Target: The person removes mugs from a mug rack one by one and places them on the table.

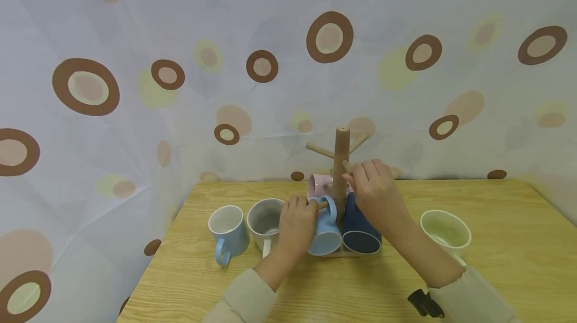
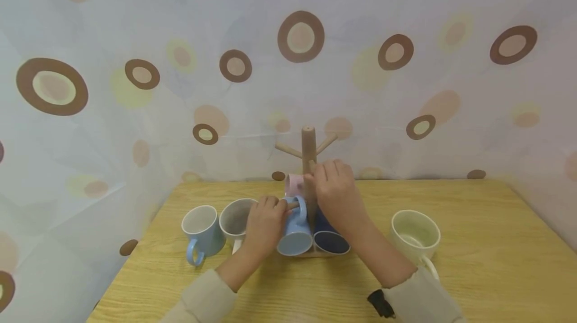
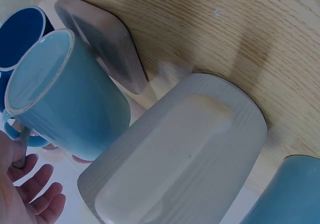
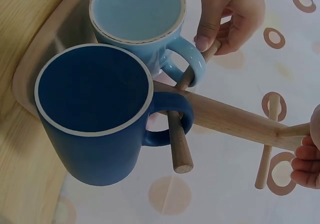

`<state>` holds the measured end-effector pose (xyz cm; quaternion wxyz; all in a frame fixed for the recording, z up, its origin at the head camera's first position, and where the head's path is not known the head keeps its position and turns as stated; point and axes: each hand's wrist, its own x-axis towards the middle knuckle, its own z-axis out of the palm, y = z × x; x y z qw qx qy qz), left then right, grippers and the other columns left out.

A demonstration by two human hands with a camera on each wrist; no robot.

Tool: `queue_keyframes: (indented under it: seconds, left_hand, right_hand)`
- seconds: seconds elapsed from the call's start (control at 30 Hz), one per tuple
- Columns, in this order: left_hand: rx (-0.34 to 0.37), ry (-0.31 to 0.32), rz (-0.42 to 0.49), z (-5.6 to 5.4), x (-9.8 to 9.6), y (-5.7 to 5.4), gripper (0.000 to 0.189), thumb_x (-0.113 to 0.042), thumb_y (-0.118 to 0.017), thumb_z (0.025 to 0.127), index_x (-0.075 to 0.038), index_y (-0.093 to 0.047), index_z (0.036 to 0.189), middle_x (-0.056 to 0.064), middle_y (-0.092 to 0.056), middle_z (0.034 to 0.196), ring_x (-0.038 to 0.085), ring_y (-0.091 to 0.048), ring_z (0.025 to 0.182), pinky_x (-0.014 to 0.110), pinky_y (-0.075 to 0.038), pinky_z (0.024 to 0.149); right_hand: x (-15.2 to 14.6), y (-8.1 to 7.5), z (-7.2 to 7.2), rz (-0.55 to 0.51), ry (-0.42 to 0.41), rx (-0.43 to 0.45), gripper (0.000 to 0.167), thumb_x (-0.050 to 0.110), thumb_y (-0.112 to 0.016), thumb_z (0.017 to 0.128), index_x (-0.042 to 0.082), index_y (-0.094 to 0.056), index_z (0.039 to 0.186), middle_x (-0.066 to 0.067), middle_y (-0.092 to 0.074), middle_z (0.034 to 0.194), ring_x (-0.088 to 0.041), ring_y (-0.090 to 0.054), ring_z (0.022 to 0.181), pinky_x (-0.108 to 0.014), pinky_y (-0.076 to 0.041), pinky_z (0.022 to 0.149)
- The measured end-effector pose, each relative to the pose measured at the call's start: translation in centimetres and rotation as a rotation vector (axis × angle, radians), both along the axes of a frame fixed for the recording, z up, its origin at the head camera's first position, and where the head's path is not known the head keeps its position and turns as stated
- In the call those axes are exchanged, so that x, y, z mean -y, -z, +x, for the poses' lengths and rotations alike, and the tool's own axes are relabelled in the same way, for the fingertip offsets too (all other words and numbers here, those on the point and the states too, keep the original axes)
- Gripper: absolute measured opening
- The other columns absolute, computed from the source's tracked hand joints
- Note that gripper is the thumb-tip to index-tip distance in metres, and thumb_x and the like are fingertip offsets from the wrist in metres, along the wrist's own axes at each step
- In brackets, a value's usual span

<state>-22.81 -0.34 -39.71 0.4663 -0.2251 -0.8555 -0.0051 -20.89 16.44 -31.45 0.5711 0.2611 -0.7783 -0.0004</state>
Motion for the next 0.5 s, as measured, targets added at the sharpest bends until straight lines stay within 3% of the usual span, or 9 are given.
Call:
queue_keyframes:
  seconds: [0.5]
  left_hand:
    - [-0.005,-0.026,-0.023,0.7,-1.5,0.0,0.024,-0.036,-0.073,0.074,-0.015,-0.063,0.075,0.0,-0.06,0.071,0.013,-0.055,0.067,0.025,-0.04,0.055]
  right_hand:
    - [-1.9,0.1,0.0,-0.038,-0.051,0.083,0.044,0.025,-0.029,0.101,-0.007,-0.05,0.08,-0.018,-0.05,0.071,-0.032,-0.049,0.066,-0.04,-0.044,0.057]
